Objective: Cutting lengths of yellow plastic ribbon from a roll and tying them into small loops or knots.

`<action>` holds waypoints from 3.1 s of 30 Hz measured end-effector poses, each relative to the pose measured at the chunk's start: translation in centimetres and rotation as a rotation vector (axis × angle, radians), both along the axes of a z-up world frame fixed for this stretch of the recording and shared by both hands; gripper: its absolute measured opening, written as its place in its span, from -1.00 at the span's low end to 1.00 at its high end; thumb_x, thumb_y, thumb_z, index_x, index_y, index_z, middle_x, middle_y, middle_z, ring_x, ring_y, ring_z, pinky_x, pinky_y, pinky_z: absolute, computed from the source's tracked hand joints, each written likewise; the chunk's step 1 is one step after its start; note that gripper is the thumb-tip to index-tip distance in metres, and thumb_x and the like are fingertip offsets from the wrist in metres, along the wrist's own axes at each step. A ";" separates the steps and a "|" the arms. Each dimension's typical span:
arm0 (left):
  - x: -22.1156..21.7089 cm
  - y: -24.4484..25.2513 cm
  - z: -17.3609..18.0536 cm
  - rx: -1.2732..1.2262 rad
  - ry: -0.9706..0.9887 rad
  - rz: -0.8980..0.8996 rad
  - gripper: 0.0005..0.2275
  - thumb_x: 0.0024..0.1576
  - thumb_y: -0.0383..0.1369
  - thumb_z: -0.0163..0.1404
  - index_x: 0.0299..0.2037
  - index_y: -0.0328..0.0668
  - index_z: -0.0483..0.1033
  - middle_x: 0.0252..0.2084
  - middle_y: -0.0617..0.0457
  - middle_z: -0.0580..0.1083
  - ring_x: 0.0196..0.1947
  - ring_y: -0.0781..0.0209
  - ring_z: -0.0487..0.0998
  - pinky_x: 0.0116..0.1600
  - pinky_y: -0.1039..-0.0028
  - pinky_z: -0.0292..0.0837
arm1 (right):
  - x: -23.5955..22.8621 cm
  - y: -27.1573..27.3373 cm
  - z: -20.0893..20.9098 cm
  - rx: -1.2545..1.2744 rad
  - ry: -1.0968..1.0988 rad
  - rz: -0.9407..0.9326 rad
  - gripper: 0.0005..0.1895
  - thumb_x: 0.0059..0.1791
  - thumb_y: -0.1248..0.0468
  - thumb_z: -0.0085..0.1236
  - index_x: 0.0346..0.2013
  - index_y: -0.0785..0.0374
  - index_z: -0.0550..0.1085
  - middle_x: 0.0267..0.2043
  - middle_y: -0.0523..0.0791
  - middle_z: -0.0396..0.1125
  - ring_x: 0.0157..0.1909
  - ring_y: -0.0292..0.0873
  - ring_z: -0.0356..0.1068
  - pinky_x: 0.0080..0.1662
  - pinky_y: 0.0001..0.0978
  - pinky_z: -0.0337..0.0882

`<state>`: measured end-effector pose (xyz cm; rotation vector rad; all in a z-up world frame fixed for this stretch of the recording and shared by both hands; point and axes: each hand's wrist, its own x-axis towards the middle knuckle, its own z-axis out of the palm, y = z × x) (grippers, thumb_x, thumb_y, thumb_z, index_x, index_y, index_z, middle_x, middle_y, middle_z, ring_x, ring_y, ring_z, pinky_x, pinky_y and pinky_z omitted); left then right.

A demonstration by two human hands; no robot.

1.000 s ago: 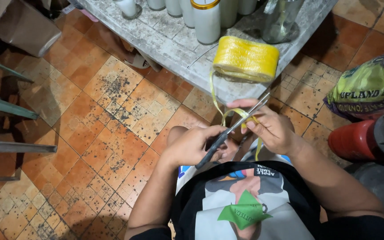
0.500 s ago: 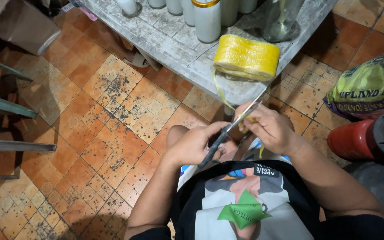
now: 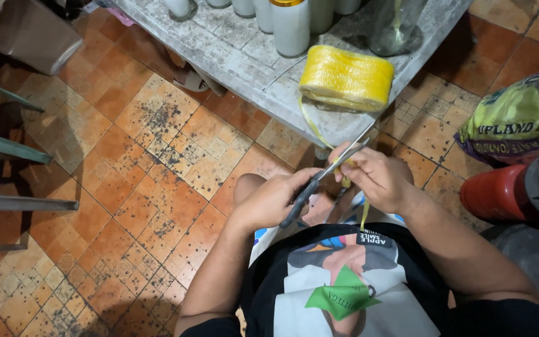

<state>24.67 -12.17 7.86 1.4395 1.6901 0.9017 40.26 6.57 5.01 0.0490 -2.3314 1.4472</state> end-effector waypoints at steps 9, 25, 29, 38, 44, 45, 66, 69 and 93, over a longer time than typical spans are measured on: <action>-4.6 -0.4 -1.3 0.277 0.019 0.358 -0.65 0.11 -0.33 0.22 0.07 -0.11 0.45 -0.18 -0.12 0.56 -0.18 -0.11 0.64 -0.05 0.13 0.54 | -0.2 2.0 -3.7 -0.328 0.147 -0.143 -0.65 0.22 0.19 -0.24 -0.34 0.24 0.43 -0.09 -0.06 0.35 -0.33 -0.31 0.23 -0.20 -0.51 0.23; -31.3 13.9 -9.7 -0.410 0.748 0.902 -0.69 0.05 -0.28 0.11 -0.05 -0.25 0.52 -0.04 -0.27 0.54 0.00 -0.29 0.56 0.06 0.10 0.50 | 0.2 4.3 -1.2 -1.034 0.164 -0.091 -0.73 0.24 0.22 -0.30 -0.16 0.26 0.37 -0.05 -0.06 0.30 -0.58 -0.45 -0.02 -0.57 -0.70 0.07; -25.0 14.2 -3.3 -0.670 0.723 0.761 -0.53 0.01 -0.21 0.28 0.12 -0.14 0.52 0.16 -0.13 0.48 0.16 -0.19 0.50 0.14 0.12 0.45 | 0.3 4.2 -1.1 -1.057 0.155 -0.085 -0.72 0.24 0.22 -0.30 -0.19 0.26 0.37 -0.06 -0.05 0.29 -0.58 -0.44 -0.05 -0.56 -0.70 0.01; 0.6 9.2 -1.8 0.387 -0.108 0.350 -0.74 0.17 -0.46 0.07 0.04 0.00 0.63 -0.08 -0.09 0.63 -0.07 -0.14 0.65 0.03 0.20 0.53 | -1.6 2.4 -1.0 -0.810 0.351 -0.153 -0.68 0.24 0.18 -0.31 -0.25 0.34 0.26 -0.09 0.08 0.23 -0.66 -0.52 -0.08 -0.60 -0.75 0.04; 4.2 8.7 -4.6 0.544 -0.267 0.589 -0.81 0.11 -0.36 0.26 -0.08 -0.07 0.66 -0.19 0.00 0.61 -0.16 0.21 0.62 -0.01 0.43 0.53 | -2.5 0.3 -0.5 -0.755 0.362 -0.153 -0.64 0.24 0.13 -0.32 -0.25 0.34 0.29 -0.14 0.04 0.24 -0.64 -0.55 -0.04 -0.59 -0.77 0.11; 4.3 8.6 -4.5 0.547 -0.244 0.617 -0.84 0.11 -0.35 0.26 -0.13 -0.07 0.68 -0.24 0.00 0.60 -0.18 0.19 0.62 -0.02 0.40 0.53 | -2.4 0.0 -0.2 -0.724 0.356 -0.176 -0.65 0.24 0.14 -0.32 -0.23 0.34 0.29 -0.11 0.04 0.24 -0.62 -0.54 -0.04 -0.58 -0.75 0.12; 5.8 8.1 -3.5 0.528 -0.136 0.587 -0.91 0.08 -0.34 0.26 -0.34 -0.12 0.64 -0.45 -0.01 0.50 -0.37 0.13 0.57 -0.20 0.41 0.47 | -2.3 -0.6 -3.3 -0.420 0.415 -0.395 -0.63 0.26 0.08 -0.37 -0.01 0.32 0.28 -0.30 -0.23 0.06 -0.37 -0.40 0.15 -0.26 -0.58 0.26; 5.4 8.2 -3.0 0.538 -0.074 0.566 -0.83 0.04 -0.33 0.28 -0.29 -0.14 0.54 -0.37 -0.02 0.44 -0.32 0.02 0.54 -0.15 0.29 0.45 | -2.1 -0.2 -3.2 -0.357 0.423 -0.373 -0.65 0.26 0.12 -0.38 -0.14 0.31 0.30 -0.32 -0.18 0.09 -0.37 -0.35 0.12 -0.23 -0.51 0.24; -8.7 16.3 3.2 0.210 0.532 -0.025 -0.80 0.14 -0.30 0.20 -0.08 -0.02 0.53 0.30 -0.06 0.20 0.33 -0.14 0.09 0.31 -0.12 -0.07 | 3.9 5.8 0.5 -1.221 0.413 -0.186 -0.74 0.23 0.03 -0.21 -0.26 -0.01 0.36 -0.54 -0.33 -0.03 -0.59 -0.45 -0.12 -0.51 -0.64 -0.04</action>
